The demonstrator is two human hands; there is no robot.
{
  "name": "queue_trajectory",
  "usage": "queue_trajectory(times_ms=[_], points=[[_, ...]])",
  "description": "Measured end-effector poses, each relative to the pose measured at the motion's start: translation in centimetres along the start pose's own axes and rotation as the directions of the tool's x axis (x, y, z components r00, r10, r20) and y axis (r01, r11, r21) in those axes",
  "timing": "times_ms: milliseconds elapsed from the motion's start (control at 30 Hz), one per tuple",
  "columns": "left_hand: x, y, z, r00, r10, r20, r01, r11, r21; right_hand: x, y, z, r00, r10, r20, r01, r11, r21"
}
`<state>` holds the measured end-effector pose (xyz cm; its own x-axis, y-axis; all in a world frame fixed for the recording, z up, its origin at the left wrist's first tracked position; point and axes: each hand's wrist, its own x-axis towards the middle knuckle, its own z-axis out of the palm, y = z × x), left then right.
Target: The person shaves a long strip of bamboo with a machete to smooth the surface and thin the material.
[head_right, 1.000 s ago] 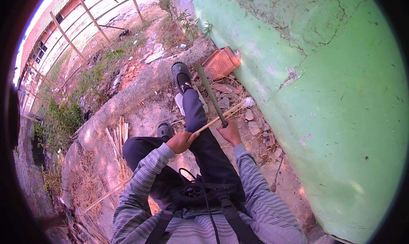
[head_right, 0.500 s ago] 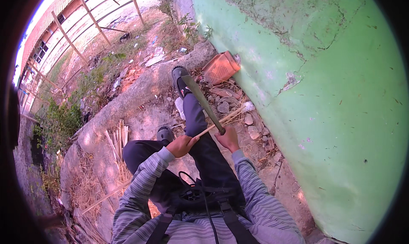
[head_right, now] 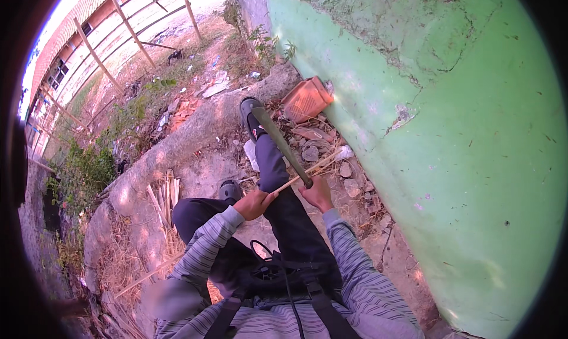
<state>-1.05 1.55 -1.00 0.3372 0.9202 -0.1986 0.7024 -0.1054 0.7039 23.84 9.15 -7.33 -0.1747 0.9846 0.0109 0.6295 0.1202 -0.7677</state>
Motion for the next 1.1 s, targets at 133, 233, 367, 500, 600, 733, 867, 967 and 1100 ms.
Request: queue_trajectory(times_ms=[133,233,367,500,600,733,867,967,1100], points=[[0.4,0.5,0.0,0.999,-0.029,0.015,0.030,0.999,-0.045,1.3,2.5,-0.1,0.992,0.124,-0.029,-0.118,0.980,0.159],[0.2,0.0,0.2,1.000,0.006,0.005,-0.006,0.999,-0.032,1.5,2.7,0.0,0.991,0.129,-0.042,-0.119,0.975,0.186],[-0.1,-0.3,0.3,1.000,0.013,0.007,-0.013,1.000,0.012,0.1,1.4,-0.5,0.996,0.088,-0.027,-0.086,0.993,0.078],[0.1,-0.4,0.7,1.000,0.015,-0.015,-0.015,1.000,0.011,-1.1,0.9,0.6,0.998,0.035,0.042,-0.040,0.994,0.104],[-0.3,-0.5,0.8,1.000,-0.001,-0.017,0.001,1.000,0.011,0.3,0.9,0.4,0.994,0.103,0.028,-0.103,0.994,0.026],[0.2,0.0,0.7,0.999,0.032,-0.030,-0.032,0.999,0.004,2.9,4.0,-1.1,0.971,0.235,-0.048,-0.225,0.963,0.151],[-0.4,-0.1,0.6,0.999,0.018,-0.027,-0.018,1.000,-0.016,2.5,3.5,-1.6,0.983,0.181,-0.029,-0.176,0.975,0.132],[0.0,0.6,0.4,0.999,0.025,-0.029,-0.026,0.998,-0.049,0.6,3.3,-1.0,0.991,0.130,0.021,-0.131,0.987,0.093],[-0.6,0.5,0.4,0.999,-0.001,-0.044,-0.001,0.999,-0.043,-1.1,0.2,0.2,0.990,0.065,0.122,-0.070,0.997,0.032]])
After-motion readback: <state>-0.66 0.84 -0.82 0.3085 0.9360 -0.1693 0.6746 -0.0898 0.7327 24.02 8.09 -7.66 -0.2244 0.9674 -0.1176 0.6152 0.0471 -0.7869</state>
